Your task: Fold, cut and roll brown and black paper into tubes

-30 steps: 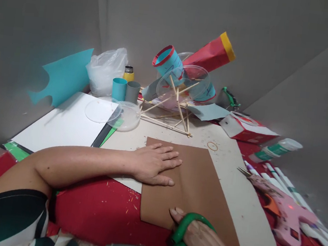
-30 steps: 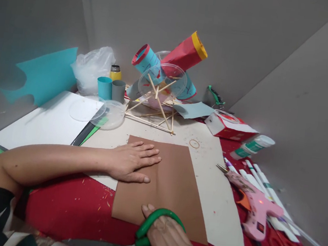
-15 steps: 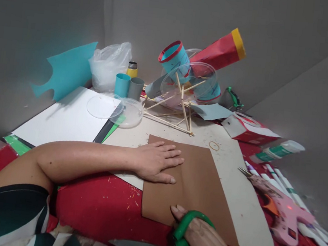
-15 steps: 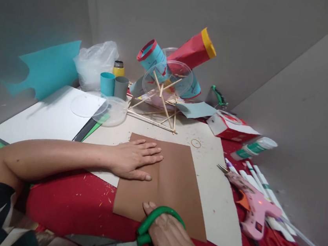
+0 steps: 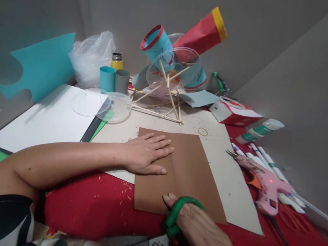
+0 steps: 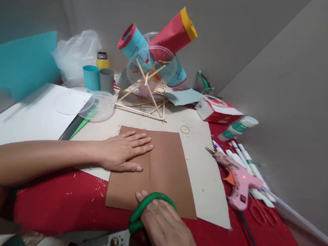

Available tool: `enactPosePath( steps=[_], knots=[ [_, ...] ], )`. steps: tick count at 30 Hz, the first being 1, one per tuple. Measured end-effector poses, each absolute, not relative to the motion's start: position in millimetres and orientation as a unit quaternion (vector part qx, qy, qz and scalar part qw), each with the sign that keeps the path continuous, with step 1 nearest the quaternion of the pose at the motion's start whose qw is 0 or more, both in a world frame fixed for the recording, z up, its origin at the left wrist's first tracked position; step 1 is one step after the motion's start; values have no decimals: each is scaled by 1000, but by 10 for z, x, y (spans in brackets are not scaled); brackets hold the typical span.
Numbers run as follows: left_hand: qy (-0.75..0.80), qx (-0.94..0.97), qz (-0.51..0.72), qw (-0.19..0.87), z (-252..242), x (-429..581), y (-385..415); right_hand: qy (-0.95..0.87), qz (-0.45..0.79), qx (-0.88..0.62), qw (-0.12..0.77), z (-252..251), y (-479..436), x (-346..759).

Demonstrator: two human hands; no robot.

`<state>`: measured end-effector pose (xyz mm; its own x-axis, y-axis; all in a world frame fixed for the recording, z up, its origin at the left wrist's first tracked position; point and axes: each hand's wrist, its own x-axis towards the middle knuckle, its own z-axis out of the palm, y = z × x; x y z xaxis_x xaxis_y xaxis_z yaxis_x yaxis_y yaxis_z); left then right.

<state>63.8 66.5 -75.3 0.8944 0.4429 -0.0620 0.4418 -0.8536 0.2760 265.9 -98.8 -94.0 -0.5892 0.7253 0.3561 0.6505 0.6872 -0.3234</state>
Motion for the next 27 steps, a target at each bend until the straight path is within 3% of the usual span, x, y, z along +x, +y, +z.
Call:
enactPosePath(
  steps=[6, 12, 20, 27],
  knots=[
    [237, 962, -22, 132, -722, 648, 678, -843, 171, -428, 278, -891, -974, 2557],
    [230, 967, -7, 111, -730, 661, 666, -833, 179, -431, 298, -879, -976, 2570],
    [186, 981, 48, 10, -630, 685, 570, -832, 178, -431, 301, -830, -961, 2559],
    [177, 983, 37, 24, -580, 665, 501, -830, 192, -437, 288, -902, -992, 2595]
  ],
)
